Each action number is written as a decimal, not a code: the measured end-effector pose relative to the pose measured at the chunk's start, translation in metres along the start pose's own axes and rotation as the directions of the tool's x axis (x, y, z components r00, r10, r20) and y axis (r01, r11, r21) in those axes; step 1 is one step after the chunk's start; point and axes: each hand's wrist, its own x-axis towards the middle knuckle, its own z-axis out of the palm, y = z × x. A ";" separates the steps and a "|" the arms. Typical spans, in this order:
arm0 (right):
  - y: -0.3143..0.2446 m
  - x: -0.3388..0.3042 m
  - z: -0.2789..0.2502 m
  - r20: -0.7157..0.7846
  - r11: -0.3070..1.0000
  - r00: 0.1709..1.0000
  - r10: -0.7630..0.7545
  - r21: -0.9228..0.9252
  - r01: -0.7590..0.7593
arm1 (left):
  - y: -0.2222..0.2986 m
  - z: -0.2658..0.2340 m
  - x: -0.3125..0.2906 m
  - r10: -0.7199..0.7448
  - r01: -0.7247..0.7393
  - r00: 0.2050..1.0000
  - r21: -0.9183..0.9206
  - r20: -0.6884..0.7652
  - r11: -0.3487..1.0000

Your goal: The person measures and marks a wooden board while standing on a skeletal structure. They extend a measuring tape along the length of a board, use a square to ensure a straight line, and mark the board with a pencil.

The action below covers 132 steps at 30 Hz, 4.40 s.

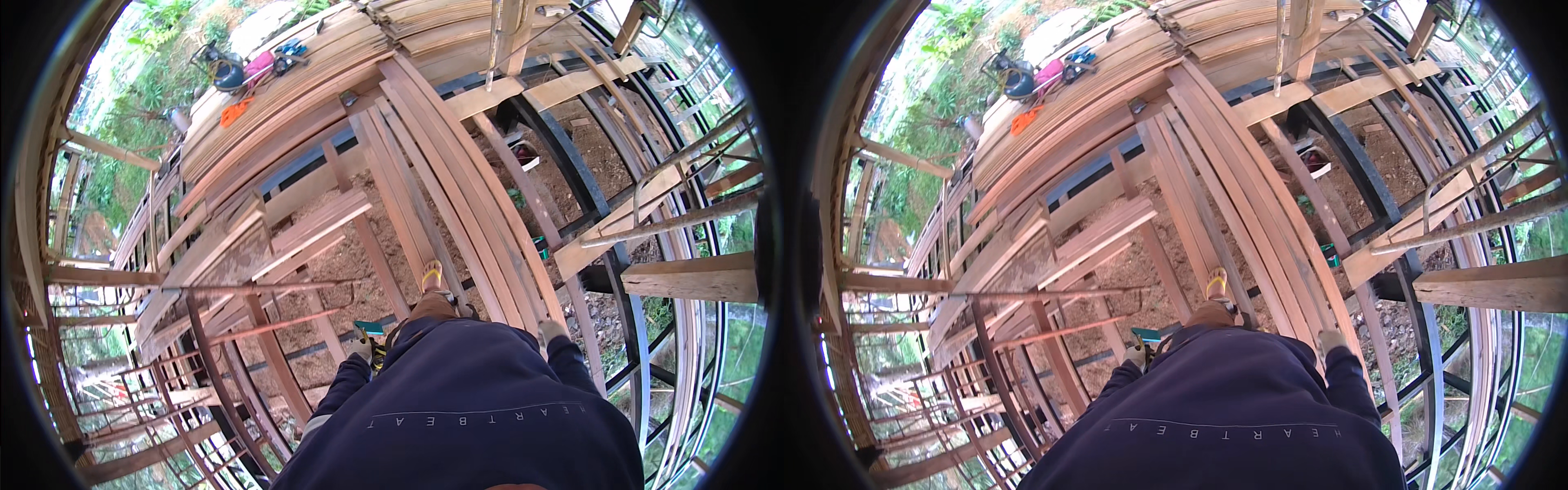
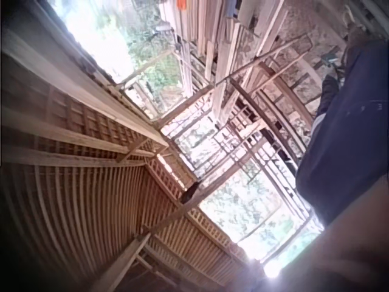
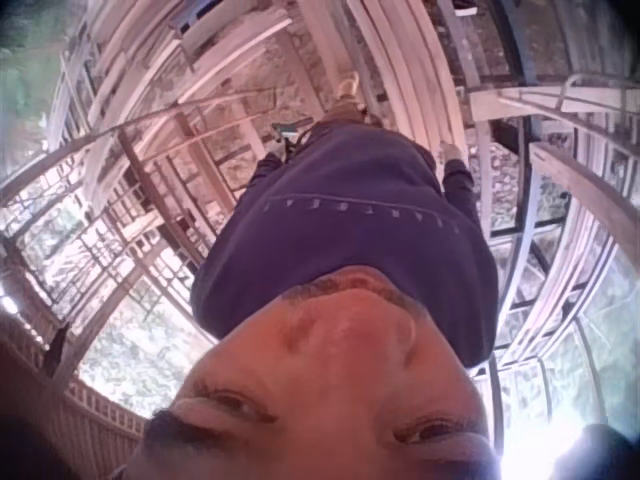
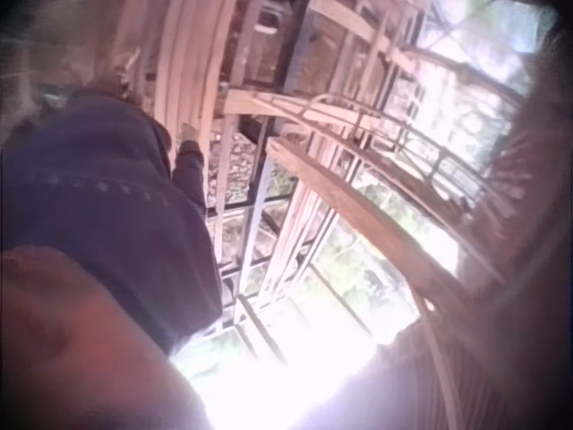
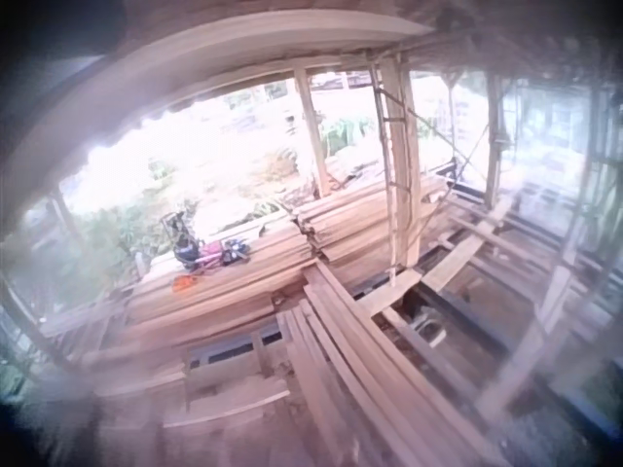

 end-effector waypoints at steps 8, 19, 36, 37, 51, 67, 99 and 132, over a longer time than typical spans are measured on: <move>0.028 0.010 0.044 0.130 0.404 0.915 -0.382 -0.867 0.292 | 0.081 -0.066 0.152 0.131 -0.134 0.990 0.043 0.057 0.990; -0.098 -0.009 0.096 0.264 0.289 0.778 -0.570 -0.822 0.491 | 0.166 -0.140 0.183 0.227 -0.231 0.973 0.148 0.038 0.962; -0.115 -0.025 0.115 -0.302 0.761 0.940 -0.161 0.568 0.313 | 0.084 -0.109 0.216 0.324 -0.325 0.942 0.466 0.085 0.823; -0.073 -0.018 0.107 -0.149 0.459 0.905 -0.399 0.822 0.338 | 0.119 -0.093 0.224 0.402 -0.424 0.903 0.466 0.151 0.776; 0.101 -0.165 0.282 -0.243 0.503 0.660 0.711 0.831 -0.235 | 0.493 0.016 0.111 0.678 -0.924 0.374 0.191 0.633 0.331; -0.053 -0.152 0.372 -0.130 0.131 0.594 0.794 0.990 0.041 | 0.585 0.108 0.018 0.305 -0.982 -0.118 -0.064 0.945 -0.180; -0.237 -0.180 0.169 -0.981 0.667 0.194 0.005 0.148 0.730 | 0.568 0.008 -0.183 -0.165 -0.740 -0.605 -0.473 0.779 0.478; -0.256 -0.206 0.167 -0.867 -0.566 0.497 0.030 0.395 0.723 | 0.562 -0.017 -0.159 -0.200 -0.754 -0.631 -0.531 0.750 0.387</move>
